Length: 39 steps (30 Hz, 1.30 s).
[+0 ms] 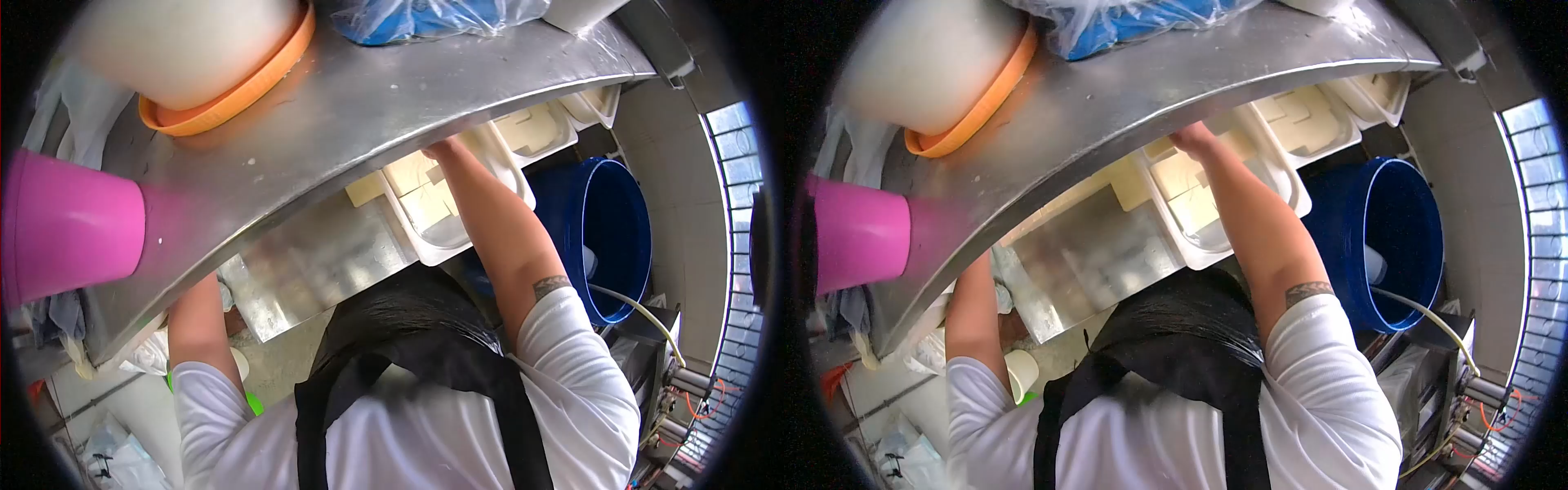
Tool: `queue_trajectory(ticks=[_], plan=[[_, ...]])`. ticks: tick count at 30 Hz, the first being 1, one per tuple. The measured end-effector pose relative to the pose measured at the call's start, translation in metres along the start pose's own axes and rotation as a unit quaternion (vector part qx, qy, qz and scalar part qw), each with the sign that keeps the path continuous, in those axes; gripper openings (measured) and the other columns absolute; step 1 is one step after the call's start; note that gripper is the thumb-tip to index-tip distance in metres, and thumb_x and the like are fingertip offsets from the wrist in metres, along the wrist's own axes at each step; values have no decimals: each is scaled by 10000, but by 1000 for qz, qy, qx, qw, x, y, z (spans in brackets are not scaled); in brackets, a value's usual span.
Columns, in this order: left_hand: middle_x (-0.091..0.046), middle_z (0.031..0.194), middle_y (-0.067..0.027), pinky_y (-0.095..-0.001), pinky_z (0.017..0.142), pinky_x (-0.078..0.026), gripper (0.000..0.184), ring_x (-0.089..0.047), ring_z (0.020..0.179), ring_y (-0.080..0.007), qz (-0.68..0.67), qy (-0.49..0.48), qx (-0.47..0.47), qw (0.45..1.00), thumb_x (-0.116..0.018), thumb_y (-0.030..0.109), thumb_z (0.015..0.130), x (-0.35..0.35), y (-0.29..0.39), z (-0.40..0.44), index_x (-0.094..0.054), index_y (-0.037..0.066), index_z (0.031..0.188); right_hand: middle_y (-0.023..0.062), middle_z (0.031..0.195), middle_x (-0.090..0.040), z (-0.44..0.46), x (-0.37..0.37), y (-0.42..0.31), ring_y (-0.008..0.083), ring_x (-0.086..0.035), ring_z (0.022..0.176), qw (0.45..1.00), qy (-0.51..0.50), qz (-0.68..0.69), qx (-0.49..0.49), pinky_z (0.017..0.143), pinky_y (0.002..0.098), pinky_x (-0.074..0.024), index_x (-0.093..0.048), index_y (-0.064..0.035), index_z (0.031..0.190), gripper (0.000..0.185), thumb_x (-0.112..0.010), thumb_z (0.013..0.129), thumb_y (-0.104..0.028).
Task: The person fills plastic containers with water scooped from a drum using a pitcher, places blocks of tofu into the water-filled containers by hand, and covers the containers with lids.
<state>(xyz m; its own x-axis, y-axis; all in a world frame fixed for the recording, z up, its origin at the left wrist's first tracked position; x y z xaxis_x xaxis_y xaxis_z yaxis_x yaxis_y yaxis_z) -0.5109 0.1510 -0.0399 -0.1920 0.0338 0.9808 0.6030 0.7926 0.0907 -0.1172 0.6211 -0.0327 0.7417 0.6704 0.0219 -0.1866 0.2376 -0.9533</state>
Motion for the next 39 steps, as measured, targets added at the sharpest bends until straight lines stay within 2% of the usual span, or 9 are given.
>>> queue_trajectory(ticks=[20, 22, 25, 28, 29, 31, 35, 37, 39], plan=[[-642, 1418, -103, -330, 1103, -449, 705, -610, 1284, -207, -3, -71, -92, 993, -765, 318, 930, -30, 72, -103, -497, -2, 1498, 200, 1059, -726, -20, 4, -77, 364, -672, 995, 933, -11, -358, 44, 892, 449, -525, -694, -25, 1101, 252, -667, 964, -234], [-668, 1342, -104, -346, 1079, -472, 729, -635, 1220, -211, -375, -242, -24, 895, -840, 277, 848, -64, 81, -121, -531, -4, 1446, 244, 936, -695, -45, 15, -90, 435, -661, 913, 933, -90, -333, -101, 818, 469, -529, -695, -23, 1054, 280, -619, 985, -284], [-691, 1242, -99, -368, 1048, -489, 682, -642, 1169, -219, -550, -280, -1, 787, -855, 371, 834, -60, 115, -162, -608, 23, 1366, 252, 894, -686, -109, 31, -181, 463, -665, 858, 896, -168, -390, -125, 775, 476, -528, -684, -32, 1020, 248, -605, 991, -265], [-699, 1226, -91, -353, 1000, -516, 662, -664, 1116, -198, -626, -308, -16, 716, -886, 263, 798, -43, 161, -183, -613, 4, 1342, 227, 901, -719, -176, 72, -200, 419, -709, 863, 742, -369, -537, -156, 810, 494, -559, -714, -62, 963, 196, -635, 956, -242], [-700, 1224, -92, -350, 994, -518, 646, -664, 1112, -196, -645, -324, -50, 690, -881, 246, 802, -37, 179, -186, -615, 4, 1339, 194, 897, -742, -192, 81, -208, 393, -722, 921, 667, -424, -543, -284, 850, 503, -567, -730, -72, 957, 195, -655, 946, -252], [-697, 1223, -97, -349, 991, -512, 683, -654, 1122, -191, -637, -363, -66, 677, -886, 245, 796, -26, 217, -186, -600, -6, 1363, 191, 981, -756, -189, 79, -215, 389, -721, 984, 662, -377, -596, -254, 883, 491, -566, -736, -68, 1072, 249, -692, 925, -265], [-652, 1305, -79, -321, 995, -487, 794, -627, 1128, -165, -573, -405, -225, 676, -854, 366, 874, 13, 320, -176, -499, -2, 1481, 233, 1252, -698, -154, -14, -208, 341, -700, 1135, 915, -253, -254, -183, 986, 410, -550, -569, -62, 1446, 570, -729, 972, -335], [-631, 1334, -92, -338, 986, -519, 824, -634, 1146, -163, -609, -384, -294, 629, -724, 554, 949, 35, 367, -165, -460, 5, 1504, 232, 1257, -668, -151, -57, -184, 302, -690, 1108, 953, -200, 41, -225, 960, 398, -552, -471, -5, 1499, 662, -733, 978, -317], [-634, 1317, -98, -354, 947, -568, 792, -646, 1152, -162, -655, -380, -208, 620, -595, 618, 1003, 46, 378, -152, -458, 9, 1491, 221, 1230, -637, -139, -65, -155, 271, -681, 1067, 930, -115, 212, -279, 921, 387, -559, -432, 45, 1486, 689, -736, 979, -308]])
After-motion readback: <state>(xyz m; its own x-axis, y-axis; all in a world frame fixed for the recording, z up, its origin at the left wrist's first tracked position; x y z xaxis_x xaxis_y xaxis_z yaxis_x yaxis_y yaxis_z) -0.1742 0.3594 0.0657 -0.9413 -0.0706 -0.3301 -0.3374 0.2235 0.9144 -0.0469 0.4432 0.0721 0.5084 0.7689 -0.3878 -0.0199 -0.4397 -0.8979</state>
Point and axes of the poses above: each hand's wrist, its own z-axis towards the middle knuckle, its own x-axis out of the back of the hand, y = z × x, the point moved 9 cm from there along z, towards the middle knuckle
